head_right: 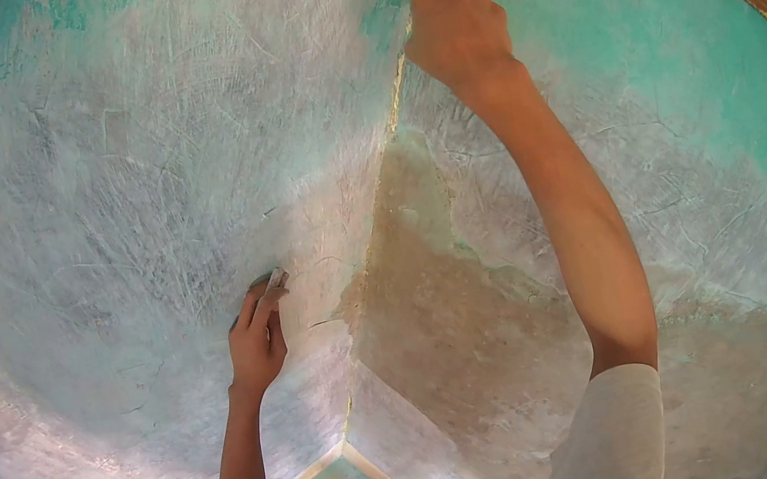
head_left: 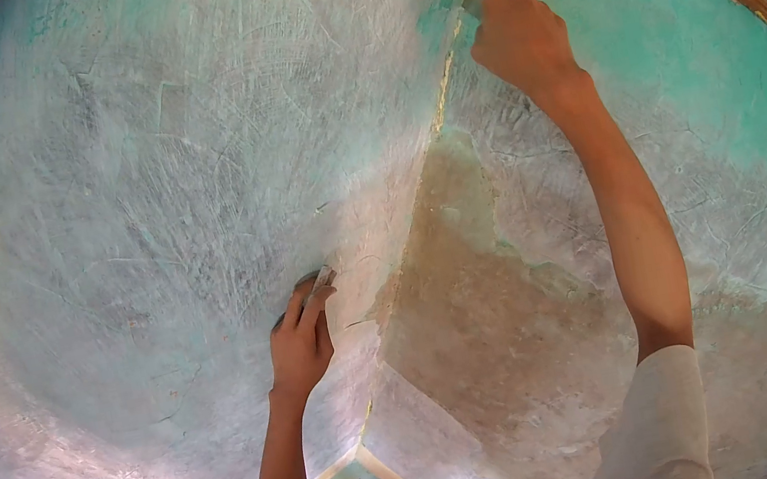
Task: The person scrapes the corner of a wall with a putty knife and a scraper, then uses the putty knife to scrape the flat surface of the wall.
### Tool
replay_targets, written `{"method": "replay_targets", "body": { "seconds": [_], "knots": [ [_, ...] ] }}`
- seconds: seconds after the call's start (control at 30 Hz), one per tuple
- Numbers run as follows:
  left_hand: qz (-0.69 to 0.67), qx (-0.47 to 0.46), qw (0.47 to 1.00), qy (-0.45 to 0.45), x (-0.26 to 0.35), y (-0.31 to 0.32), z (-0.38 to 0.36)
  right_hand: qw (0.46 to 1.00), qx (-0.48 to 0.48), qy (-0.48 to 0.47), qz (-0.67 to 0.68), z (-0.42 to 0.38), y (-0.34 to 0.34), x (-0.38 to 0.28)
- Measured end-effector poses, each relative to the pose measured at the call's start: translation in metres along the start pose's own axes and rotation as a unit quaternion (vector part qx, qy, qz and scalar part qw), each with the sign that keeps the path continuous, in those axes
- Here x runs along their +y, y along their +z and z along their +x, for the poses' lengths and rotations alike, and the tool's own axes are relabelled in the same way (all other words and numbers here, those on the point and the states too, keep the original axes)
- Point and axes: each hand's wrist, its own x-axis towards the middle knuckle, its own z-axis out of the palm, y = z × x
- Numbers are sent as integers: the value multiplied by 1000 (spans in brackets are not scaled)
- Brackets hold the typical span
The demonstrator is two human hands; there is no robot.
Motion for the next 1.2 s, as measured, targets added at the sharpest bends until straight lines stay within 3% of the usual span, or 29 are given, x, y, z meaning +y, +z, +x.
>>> {"method": "replay_targets", "body": {
  "seconds": [0.2, 0.3, 0.7, 0.8, 1.0, 1.2],
  "knots": [
    [-5, 5, 1000, 13, -1, 0, 1, 999, 10, 26, 32, 5, -23, 11],
    [-4, -18, 1000, -12, 1, -2, 0, 999, 19, 25, 29, 10, -3, 2],
    [-10, -11, 1000, -4, 3, -2, 1, 998, -40, -33, -24, 18, -13, -5],
    [-15, -3, 1000, 7, 1, -3, 1, 998, -55, 8, -21, 17, -35, 2],
    [-20, -13, 1000, -5, 0, -3, 0, 998, 21, -24, -45, 18, -10, 3],
    [-10, 3, 1000, 16, -5, 1, -1, 998, -32, -10, -51, 17, -12, 2]
  ]
}}
